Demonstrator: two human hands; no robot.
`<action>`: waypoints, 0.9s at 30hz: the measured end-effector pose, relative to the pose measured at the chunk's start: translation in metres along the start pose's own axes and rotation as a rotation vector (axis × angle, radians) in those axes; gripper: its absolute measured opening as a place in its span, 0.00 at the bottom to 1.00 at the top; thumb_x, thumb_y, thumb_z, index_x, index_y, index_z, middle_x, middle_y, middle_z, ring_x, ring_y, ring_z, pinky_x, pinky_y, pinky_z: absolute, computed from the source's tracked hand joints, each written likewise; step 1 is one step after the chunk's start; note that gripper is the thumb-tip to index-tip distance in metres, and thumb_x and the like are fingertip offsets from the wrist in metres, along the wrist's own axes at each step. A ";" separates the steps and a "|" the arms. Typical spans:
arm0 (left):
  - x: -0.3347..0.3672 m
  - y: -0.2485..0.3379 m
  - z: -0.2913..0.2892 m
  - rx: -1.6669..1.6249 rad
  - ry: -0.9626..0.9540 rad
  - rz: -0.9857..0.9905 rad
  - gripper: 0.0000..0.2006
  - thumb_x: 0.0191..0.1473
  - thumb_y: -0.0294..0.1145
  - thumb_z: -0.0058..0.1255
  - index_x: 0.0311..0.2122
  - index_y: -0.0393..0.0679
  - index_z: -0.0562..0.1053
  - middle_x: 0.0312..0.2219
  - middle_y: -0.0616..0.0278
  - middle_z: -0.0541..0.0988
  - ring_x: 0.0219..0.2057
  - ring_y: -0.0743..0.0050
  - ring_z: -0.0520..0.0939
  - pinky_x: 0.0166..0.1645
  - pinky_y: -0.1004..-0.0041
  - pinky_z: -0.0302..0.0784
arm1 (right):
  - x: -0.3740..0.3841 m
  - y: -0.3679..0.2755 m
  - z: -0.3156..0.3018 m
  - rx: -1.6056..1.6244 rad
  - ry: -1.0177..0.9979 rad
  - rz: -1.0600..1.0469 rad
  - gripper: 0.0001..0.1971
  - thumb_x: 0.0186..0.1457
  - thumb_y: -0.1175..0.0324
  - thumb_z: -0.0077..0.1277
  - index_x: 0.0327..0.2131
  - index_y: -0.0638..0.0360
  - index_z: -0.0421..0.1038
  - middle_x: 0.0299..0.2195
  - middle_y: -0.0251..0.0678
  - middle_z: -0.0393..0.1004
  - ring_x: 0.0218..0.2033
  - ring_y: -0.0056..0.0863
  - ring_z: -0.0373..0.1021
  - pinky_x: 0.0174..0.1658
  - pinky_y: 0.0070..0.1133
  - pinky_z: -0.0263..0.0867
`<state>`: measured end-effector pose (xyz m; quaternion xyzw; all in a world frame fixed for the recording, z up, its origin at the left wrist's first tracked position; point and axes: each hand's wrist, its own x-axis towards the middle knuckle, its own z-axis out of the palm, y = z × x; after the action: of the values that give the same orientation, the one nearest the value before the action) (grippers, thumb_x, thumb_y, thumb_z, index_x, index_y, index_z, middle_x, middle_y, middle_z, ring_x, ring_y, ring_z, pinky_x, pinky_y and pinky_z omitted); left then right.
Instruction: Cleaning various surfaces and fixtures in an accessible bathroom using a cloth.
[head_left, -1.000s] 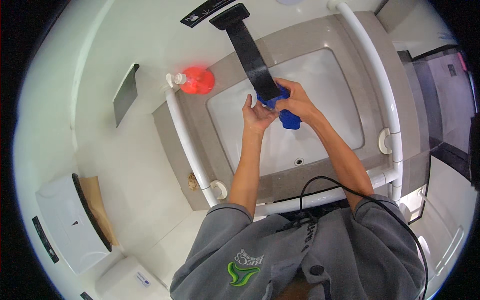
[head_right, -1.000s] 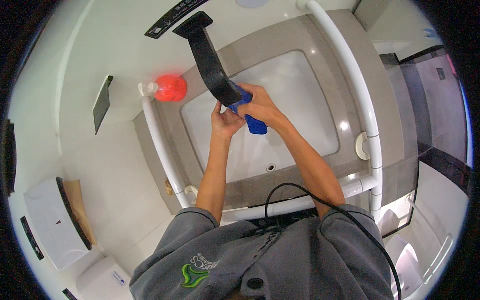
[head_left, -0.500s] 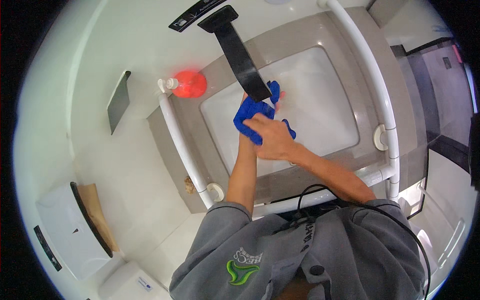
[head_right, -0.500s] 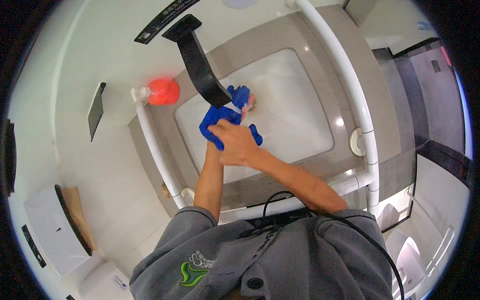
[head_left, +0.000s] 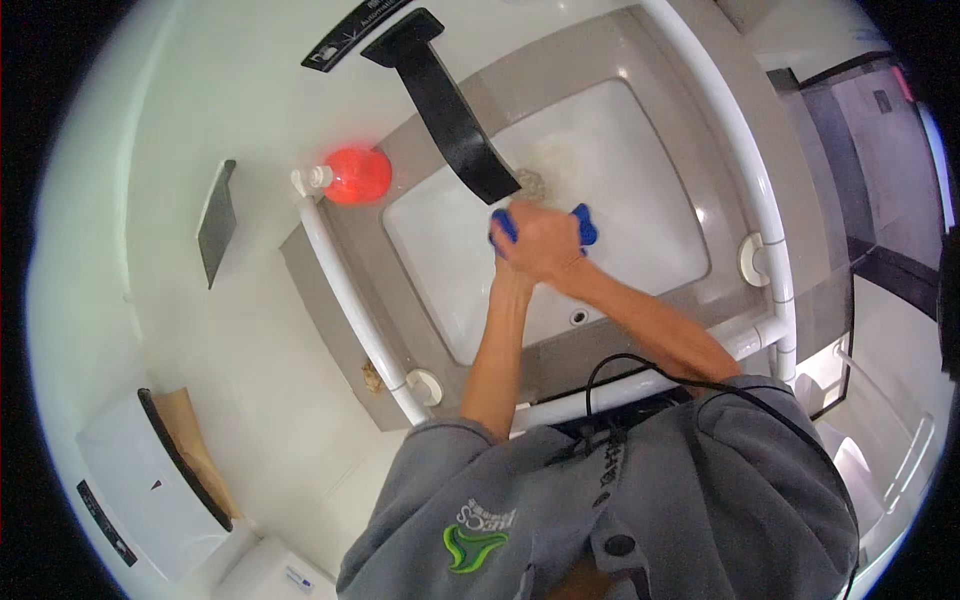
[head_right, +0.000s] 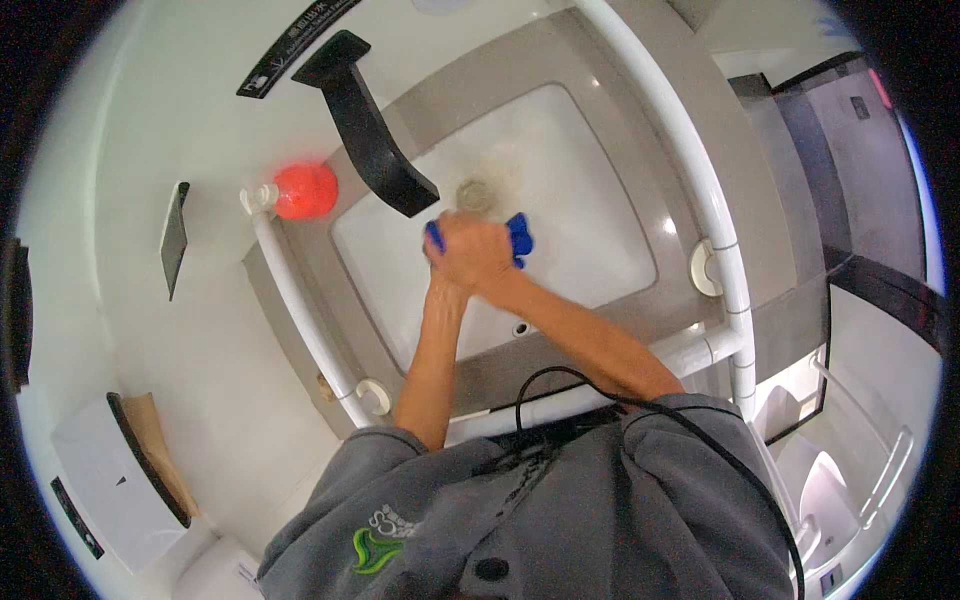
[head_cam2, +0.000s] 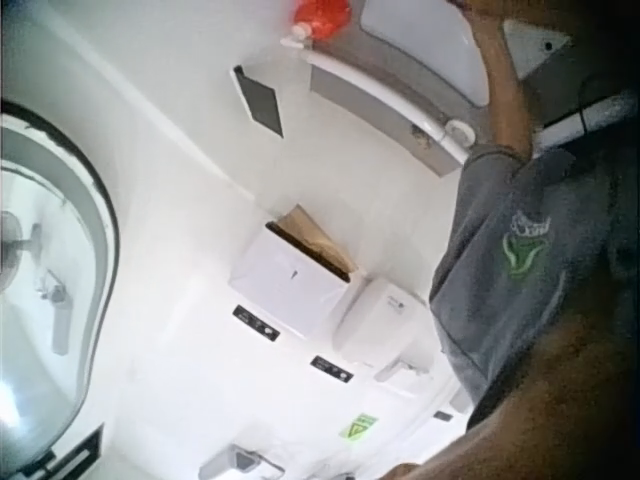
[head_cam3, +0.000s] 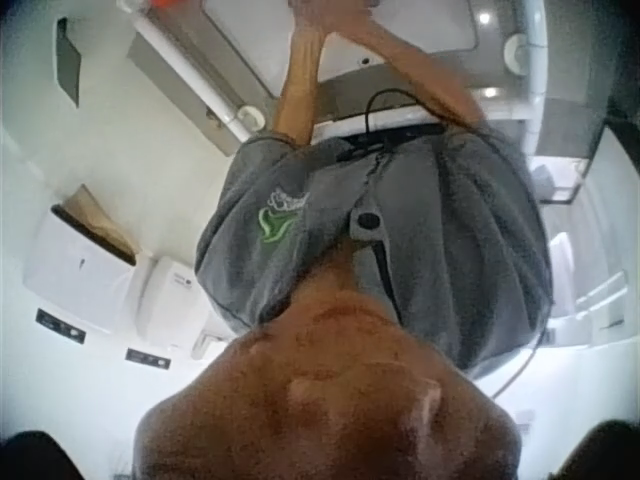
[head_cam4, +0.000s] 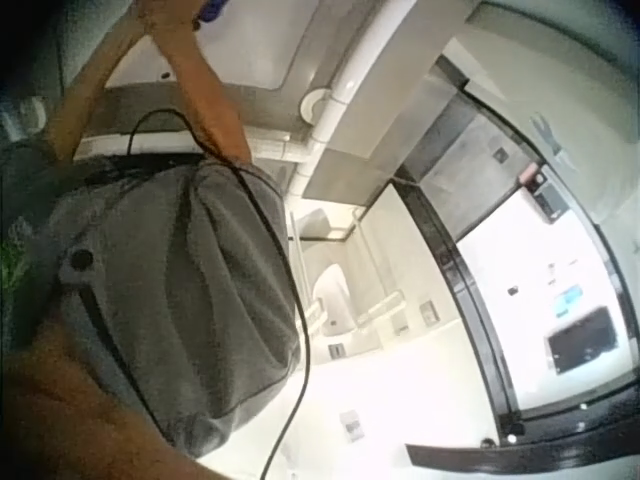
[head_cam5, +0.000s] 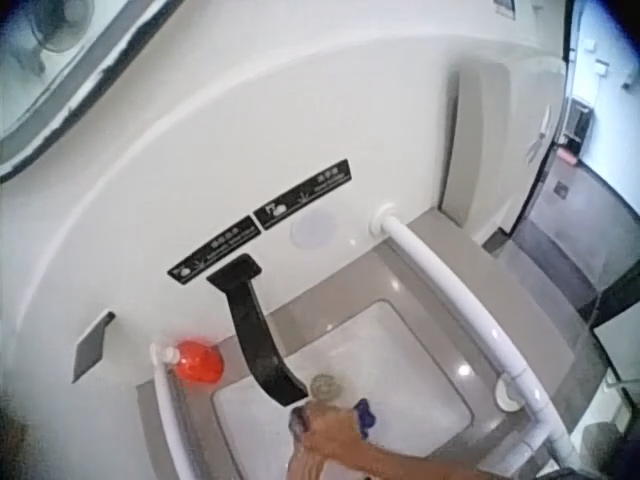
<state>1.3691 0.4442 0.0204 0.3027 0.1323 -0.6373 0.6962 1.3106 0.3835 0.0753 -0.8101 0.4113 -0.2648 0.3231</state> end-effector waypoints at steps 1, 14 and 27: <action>0.000 0.002 -0.009 -0.051 -0.105 0.042 0.19 0.56 0.49 0.35 0.45 0.47 0.66 0.44 0.60 0.71 0.46 0.66 0.71 0.51 0.66 0.66 | -0.006 -0.017 -0.012 -0.005 0.004 -0.002 0.16 0.43 0.53 0.49 0.20 0.58 0.68 0.21 0.44 0.72 0.20 0.40 0.70 0.21 0.35 0.63; -0.030 0.022 0.061 0.106 0.117 -0.089 0.15 0.54 0.40 0.37 0.40 0.42 0.70 0.36 0.59 0.76 0.37 0.66 0.77 0.43 0.67 0.74 | -0.001 0.115 0.009 1.009 -0.590 0.696 0.33 0.50 0.35 0.35 0.47 0.51 0.68 0.46 0.39 0.67 0.48 0.30 0.63 0.50 0.25 0.58; -0.051 0.101 -0.024 -0.046 0.388 0.116 0.18 0.48 0.39 0.45 0.42 0.39 0.66 0.43 0.51 0.71 0.46 0.57 0.71 0.53 0.57 0.64 | 0.054 0.061 -0.011 1.486 -0.421 0.788 0.15 0.48 0.62 0.52 0.38 0.61 0.69 0.32 0.33 0.72 0.31 0.21 0.69 0.36 0.20 0.66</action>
<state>1.4635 0.4997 0.0559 0.4110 0.2609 -0.5225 0.6999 1.3008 0.3077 0.0461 -0.2195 0.3141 -0.1782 0.9063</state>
